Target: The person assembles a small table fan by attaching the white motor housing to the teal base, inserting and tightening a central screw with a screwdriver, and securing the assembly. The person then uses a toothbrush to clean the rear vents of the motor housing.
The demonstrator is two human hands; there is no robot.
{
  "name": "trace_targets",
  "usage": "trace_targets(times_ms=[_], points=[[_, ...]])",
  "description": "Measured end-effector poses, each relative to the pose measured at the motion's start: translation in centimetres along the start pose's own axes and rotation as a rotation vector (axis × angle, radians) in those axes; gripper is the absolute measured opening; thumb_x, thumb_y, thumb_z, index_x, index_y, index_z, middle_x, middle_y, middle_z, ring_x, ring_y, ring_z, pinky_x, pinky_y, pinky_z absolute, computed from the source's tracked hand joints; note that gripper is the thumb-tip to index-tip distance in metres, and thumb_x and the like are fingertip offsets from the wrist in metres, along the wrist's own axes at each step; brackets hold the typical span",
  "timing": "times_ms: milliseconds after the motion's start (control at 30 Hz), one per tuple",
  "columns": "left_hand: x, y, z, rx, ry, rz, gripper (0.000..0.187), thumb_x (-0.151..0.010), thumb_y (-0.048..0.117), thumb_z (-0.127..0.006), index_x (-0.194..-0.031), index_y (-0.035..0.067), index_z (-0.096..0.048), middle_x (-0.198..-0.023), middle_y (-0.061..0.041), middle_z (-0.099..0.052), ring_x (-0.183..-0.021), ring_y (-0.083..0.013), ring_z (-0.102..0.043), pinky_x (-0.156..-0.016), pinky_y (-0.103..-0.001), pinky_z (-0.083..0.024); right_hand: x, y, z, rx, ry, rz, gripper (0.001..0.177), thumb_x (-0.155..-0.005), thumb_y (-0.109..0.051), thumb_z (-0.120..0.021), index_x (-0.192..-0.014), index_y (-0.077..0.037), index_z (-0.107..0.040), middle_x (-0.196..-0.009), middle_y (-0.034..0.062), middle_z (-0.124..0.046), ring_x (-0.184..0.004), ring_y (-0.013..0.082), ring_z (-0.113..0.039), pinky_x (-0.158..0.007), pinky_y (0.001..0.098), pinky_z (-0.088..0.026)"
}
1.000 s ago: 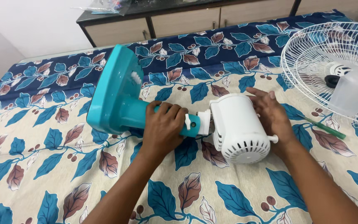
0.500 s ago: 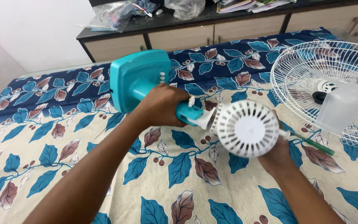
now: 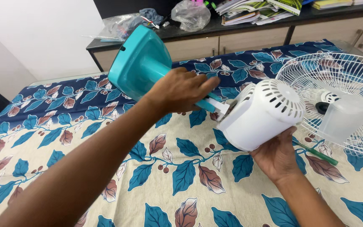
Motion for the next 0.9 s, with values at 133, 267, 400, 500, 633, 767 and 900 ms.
trace_targets(times_ms=[133, 267, 400, 500, 633, 767, 900], points=[[2.5, 1.8, 2.2, -0.177, 0.462, 0.034, 0.043, -0.086, 0.023, -0.075, -0.128, 0.023, -0.064, -0.103, -0.003, -0.066, -0.092, -0.0213, -0.066, -0.084, -0.040, -0.051, 0.1, 1.0, -0.6, -0.069, 0.048, -0.037, 0.087, -0.067, -0.059, -0.084, -0.138, -0.018, -0.055, -0.131, -0.0014, -0.066, -0.119, 0.0187, -0.067, -0.097, 0.0393, -0.058], [5.0, 1.4, 2.0, 0.029, 0.554, 0.275, 0.038, -0.081, 0.013, -0.081, -0.115, 0.012, -0.064, -0.106, -0.004, -0.066, -0.098, -0.0239, -0.063, -0.094, -0.042, -0.048, 0.3, 1.6, -2.3, 0.053, -0.018, -0.079, 0.092, -0.074, -0.054, -0.087, -0.145, -0.011, -0.049, -0.129, 0.0053, -0.064, -0.116, 0.0206, -0.067, -0.094, 0.0394, -0.057], [7.0, 0.7, 2.0, 0.157, 0.519, 0.466, 0.050, -0.061, 0.009, -0.078, -0.109, 0.008, -0.065, -0.098, -0.007, -0.065, -0.092, -0.0276, -0.064, -0.086, -0.045, -0.047, 0.5, 0.3, -5.0, 0.598, -0.144, -0.009, 0.102, -0.069, -0.040, -0.087, -0.151, -0.011, -0.034, -0.131, 0.0087, -0.059, -0.114, 0.0215, -0.066, -0.088, 0.0416, -0.060], [7.8, 0.2, 2.9, 0.223, 0.520, 0.525, 0.054, -0.056, 0.011, -0.080, -0.108, 0.008, -0.065, -0.095, -0.008, -0.065, -0.091, -0.0287, -0.064, -0.083, -0.045, -0.047, 1.2, -1.5, -8.2, 0.896, -0.237, 0.125, 0.112, -0.071, -0.037, -0.089, -0.158, -0.010, -0.024, -0.130, 0.0145, -0.059, -0.106, 0.0278, -0.070, -0.075, 0.0442, -0.063], [7.9, -0.8, 5.3, 0.288, 0.537, 0.536, 0.055, -0.057, 0.015, -0.083, -0.106, 0.008, -0.061, -0.097, -0.009, -0.066, -0.092, -0.0307, -0.065, -0.080, -0.046, -0.048, 1.8, -5.1, -12.9, 1.254, -0.198, 0.377, 0.105, -0.068, -0.038, -0.087, -0.154, -0.003, -0.036, -0.129, 0.0198, -0.064, -0.118, 0.0299, -0.067, -0.093, 0.0445, -0.059], [6.9, -3.1, 7.5, 0.392, 0.522, 0.589, 0.054, -0.061, 0.017, -0.085, -0.108, 0.009, -0.060, -0.097, -0.011, -0.069, -0.089, -0.0349, -0.068, -0.074, -0.046, -0.052, 1.6, -9.0, -17.0, 1.407, -0.166, 0.324, 0.110, -0.078, -0.055, -0.082, -0.162, -0.003, -0.033, -0.124, 0.0267, -0.067, -0.103, 0.0370, -0.075, -0.081, 0.0507, -0.061], [5.3, -5.2, 7.7, 0.594, 0.453, 0.693, 0.051, -0.060, 0.020, -0.084, -0.105, 0.009, -0.061, -0.088, -0.011, -0.072, -0.080, -0.0340, -0.072, -0.068, -0.046, -0.054, 0.7, -13.8, -24.3, 1.907, -0.214, 0.540, 0.109, -0.082, -0.061, -0.071, -0.160, 0.005, -0.033, -0.119, 0.0337, -0.065, -0.104, 0.0403, -0.071, -0.084, 0.0485, -0.059]])
Point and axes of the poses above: each hand's wrist, its own x-axis away from the middle knuckle, its own z-axis out of the back of the hand, y = z × x, the point moved 9 cm from there along -x, towards the middle knuckle
